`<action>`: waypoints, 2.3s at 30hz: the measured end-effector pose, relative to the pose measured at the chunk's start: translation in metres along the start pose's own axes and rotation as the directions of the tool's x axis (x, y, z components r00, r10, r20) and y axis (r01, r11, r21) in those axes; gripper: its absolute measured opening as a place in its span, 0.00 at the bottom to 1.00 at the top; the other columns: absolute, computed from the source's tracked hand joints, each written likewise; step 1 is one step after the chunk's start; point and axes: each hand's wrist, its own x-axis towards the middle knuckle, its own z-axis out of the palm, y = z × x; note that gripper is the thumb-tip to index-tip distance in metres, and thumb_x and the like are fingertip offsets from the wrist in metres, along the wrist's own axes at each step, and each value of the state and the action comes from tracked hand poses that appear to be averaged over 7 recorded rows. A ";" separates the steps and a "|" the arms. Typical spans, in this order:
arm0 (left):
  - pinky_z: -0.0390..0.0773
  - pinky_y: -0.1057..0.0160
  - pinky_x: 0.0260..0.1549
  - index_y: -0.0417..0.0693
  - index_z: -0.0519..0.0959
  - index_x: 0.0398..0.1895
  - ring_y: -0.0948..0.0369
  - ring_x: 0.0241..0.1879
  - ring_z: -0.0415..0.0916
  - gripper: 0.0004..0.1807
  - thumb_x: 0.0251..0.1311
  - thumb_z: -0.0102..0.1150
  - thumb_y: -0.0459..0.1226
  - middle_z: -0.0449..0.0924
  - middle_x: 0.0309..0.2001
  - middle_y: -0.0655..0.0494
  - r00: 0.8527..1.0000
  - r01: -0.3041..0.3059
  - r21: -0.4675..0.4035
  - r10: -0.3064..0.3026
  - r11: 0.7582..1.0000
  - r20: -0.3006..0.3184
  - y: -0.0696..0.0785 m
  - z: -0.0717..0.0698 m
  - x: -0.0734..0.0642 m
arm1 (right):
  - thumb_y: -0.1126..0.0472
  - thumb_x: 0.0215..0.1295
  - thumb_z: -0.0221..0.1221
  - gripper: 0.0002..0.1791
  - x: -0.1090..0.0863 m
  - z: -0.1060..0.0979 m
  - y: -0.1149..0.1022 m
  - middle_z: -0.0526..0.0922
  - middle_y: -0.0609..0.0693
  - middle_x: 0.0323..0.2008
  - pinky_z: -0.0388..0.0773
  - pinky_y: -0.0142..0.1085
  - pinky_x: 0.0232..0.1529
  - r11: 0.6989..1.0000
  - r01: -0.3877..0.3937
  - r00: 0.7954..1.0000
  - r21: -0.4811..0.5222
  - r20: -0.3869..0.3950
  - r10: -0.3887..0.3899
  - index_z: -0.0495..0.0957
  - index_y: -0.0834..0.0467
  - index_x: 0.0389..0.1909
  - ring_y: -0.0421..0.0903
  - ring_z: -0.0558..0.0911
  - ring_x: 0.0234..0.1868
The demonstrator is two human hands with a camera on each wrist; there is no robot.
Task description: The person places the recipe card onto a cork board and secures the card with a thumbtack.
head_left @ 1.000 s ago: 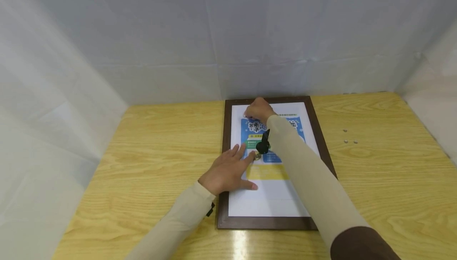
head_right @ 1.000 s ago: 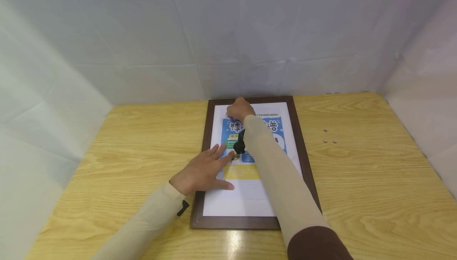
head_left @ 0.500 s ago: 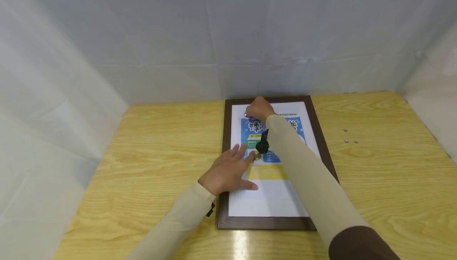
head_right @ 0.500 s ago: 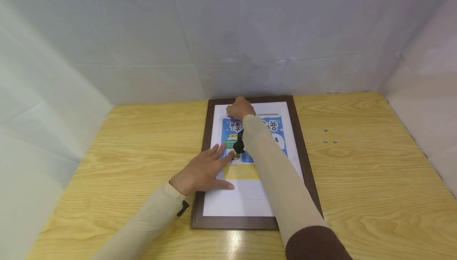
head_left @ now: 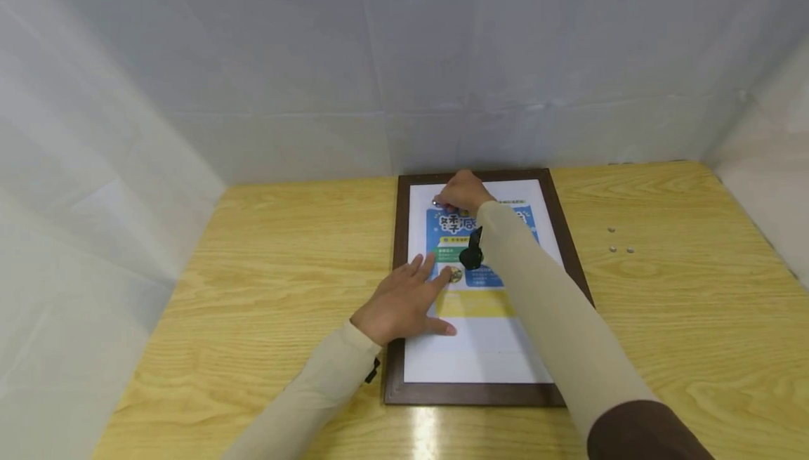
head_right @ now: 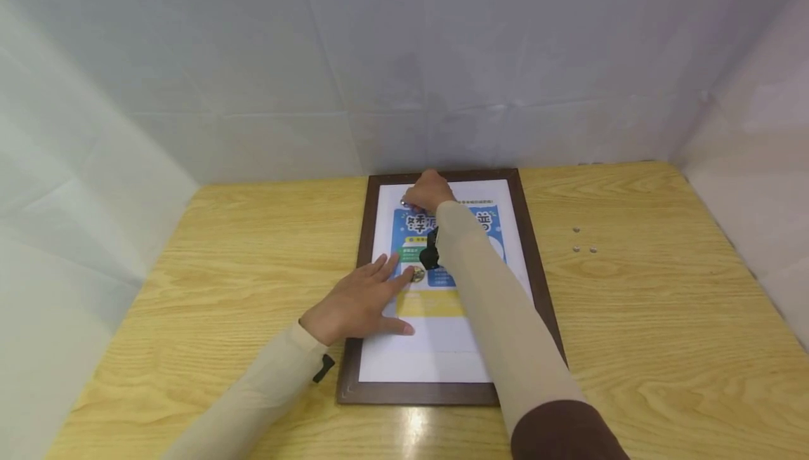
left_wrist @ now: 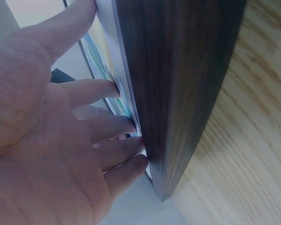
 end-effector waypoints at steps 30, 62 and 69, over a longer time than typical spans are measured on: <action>0.47 0.49 0.76 0.50 0.57 0.80 0.44 0.79 0.40 0.51 0.59 0.63 0.64 0.41 0.80 0.40 1.000 -0.004 -0.003 0.004 1.000 0.002 -0.001 0.001 -0.001 | 0.54 0.67 0.65 0.15 0.002 0.007 0.002 0.85 0.55 0.28 0.80 0.37 0.34 0.999 0.013 0.999 -0.040 -0.037 -0.014 0.82 0.62 0.27 0.48 0.84 0.29; 0.47 0.47 0.76 0.52 0.56 0.81 0.45 0.79 0.39 0.51 0.60 0.63 0.63 0.41 0.81 0.42 1.000 0.013 -0.021 -0.013 1.000 0.001 0.000 0.003 0.001 | 0.58 0.70 0.62 0.11 -0.013 -0.036 0.020 0.84 0.57 0.43 0.80 0.44 0.48 0.983 0.183 0.982 0.001 -0.056 -0.183 0.85 0.62 0.45 0.52 0.82 0.43; 0.47 0.47 0.76 0.51 0.57 0.80 0.44 0.79 0.40 0.51 0.59 0.64 0.63 0.41 0.80 0.41 1.000 -0.006 -0.023 0.006 1.000 -0.010 0.000 0.002 0.001 | 0.57 0.71 0.62 0.12 -0.033 -0.068 0.035 0.83 0.57 0.46 0.79 0.47 0.50 0.978 0.207 0.976 -0.024 -0.072 -0.208 0.84 0.61 0.47 0.54 0.81 0.45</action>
